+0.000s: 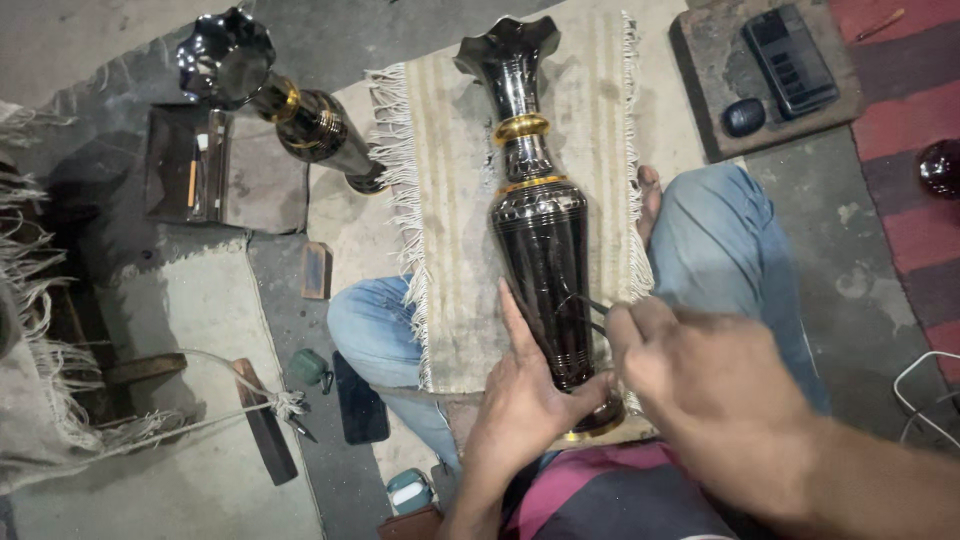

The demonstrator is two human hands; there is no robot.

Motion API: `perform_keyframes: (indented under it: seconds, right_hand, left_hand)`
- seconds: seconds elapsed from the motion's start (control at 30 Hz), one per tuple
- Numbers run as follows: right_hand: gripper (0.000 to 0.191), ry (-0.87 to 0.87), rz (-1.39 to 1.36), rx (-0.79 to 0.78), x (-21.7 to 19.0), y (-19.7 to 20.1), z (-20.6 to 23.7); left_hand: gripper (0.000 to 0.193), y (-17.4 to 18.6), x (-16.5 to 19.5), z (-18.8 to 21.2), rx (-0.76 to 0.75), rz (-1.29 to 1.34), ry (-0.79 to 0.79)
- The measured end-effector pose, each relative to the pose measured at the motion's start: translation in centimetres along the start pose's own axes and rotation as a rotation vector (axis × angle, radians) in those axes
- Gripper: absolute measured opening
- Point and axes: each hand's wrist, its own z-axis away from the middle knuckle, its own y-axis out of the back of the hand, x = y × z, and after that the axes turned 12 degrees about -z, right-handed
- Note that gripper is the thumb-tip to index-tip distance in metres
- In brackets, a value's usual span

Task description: The person sits cross-legged on the floor with a black metal vase resting on a board, holding it steady with one hand while using a small hand engraving tool to carve decorative patterns into the vase's surface, working around the body of the vase and briefly lifting it near the end.

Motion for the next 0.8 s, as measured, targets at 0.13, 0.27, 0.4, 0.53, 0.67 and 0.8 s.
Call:
perform_keyframes:
  seconds: [0.13,0.27,0.4,0.53,0.67,0.8]
  right_hand:
    - [0.058,-0.259,0.199,-0.475,-3.1,-2.8,-0.2]
    - [0.058,-0.042,0.437,-0.12,-5.3,-6.6,0.7]
    - [0.056,0.032,0.313,-0.095,-2.4,-6.5,3.2]
    - [0.063,0.285,0.045,0.041,3.3,-3.4,5.1]
    - [0.055,0.302,0.155,-0.224,7.0,-2.9,4.4]
    - [0.049,0.476,0.248,-0.165,9.0,-3.0,3.4]
  left_hand:
    - [0.148,-0.4,-0.8,-0.2,-0.032,-0.083,0.031]
    - [0.115,-0.8,-1.3,-0.2,0.014,-0.022,0.006]
    - [0.133,-0.6,-0.9,0.0,-0.039,-0.071,0.055]
    - [0.148,-0.1,-0.4,0.1,-0.08,-0.077,0.109]
    - [0.146,0.2,-1.2,0.2,-0.008,0.081,-0.144]
    - [0.14,0.2,-3.0,0.1,-0.097,0.212,-0.172]
